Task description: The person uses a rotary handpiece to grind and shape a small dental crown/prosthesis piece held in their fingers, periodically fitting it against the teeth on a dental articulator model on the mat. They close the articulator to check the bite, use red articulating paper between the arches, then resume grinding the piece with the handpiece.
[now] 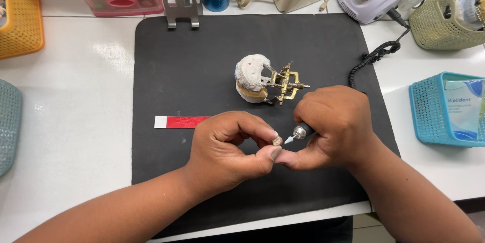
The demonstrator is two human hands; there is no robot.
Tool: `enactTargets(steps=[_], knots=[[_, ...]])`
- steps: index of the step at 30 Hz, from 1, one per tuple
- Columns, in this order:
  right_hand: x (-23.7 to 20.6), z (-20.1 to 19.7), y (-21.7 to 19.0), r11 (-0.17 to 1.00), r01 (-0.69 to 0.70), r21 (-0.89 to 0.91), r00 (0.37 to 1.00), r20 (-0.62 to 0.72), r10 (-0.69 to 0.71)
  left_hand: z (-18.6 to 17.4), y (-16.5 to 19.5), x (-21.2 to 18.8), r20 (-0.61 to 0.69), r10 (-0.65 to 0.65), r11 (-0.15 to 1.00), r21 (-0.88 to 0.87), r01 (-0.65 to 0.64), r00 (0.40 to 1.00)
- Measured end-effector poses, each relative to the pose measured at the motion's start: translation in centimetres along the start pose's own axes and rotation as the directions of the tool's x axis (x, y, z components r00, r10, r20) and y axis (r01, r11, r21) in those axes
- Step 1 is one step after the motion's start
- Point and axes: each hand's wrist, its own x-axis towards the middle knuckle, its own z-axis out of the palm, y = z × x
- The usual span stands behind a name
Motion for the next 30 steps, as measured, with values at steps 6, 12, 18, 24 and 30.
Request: enactTargets(steps=[6, 12, 18, 24, 30], knots=[[-0.16, -0.06, -0.13, 0.999, -0.006, -0.045, 1.0, 0.002, 0.006, -0.06, -0.09, -0.04, 0.022, 0.016, 0.999, 0.052, -0.017, 1.0], [-0.35, 0.06, 0.01, 0.995, 0.005, -0.095, 1.0, 0.006, -0.005, 0.15, -0.12, 0.0, 0.012, -0.004, 0.999, 0.052, 0.004, 1.0], [-0.56, 0.07, -0.15, 0.991, 0.018, -0.129, 1.0, -0.011, -0.019, 0.26, 0.17, -0.09, 0.023, 0.006, 0.995, 0.104, -0.008, 1.0], [-0.63, 0.15, -0.09, 0.989, 0.029, -0.146, 1.0, -0.008, -0.03, 0.35, 0.36, -0.02, 0.023, -0.015, 0.993, 0.118, 0.012, 1.0], [-0.81, 0.3, 0.07, 0.987, 0.022, -0.161, 1.0, -0.011, -0.024, 0.48, 0.17, -0.06, 0.012, -0.027, 0.995, 0.098, 0.026, 1.0]])
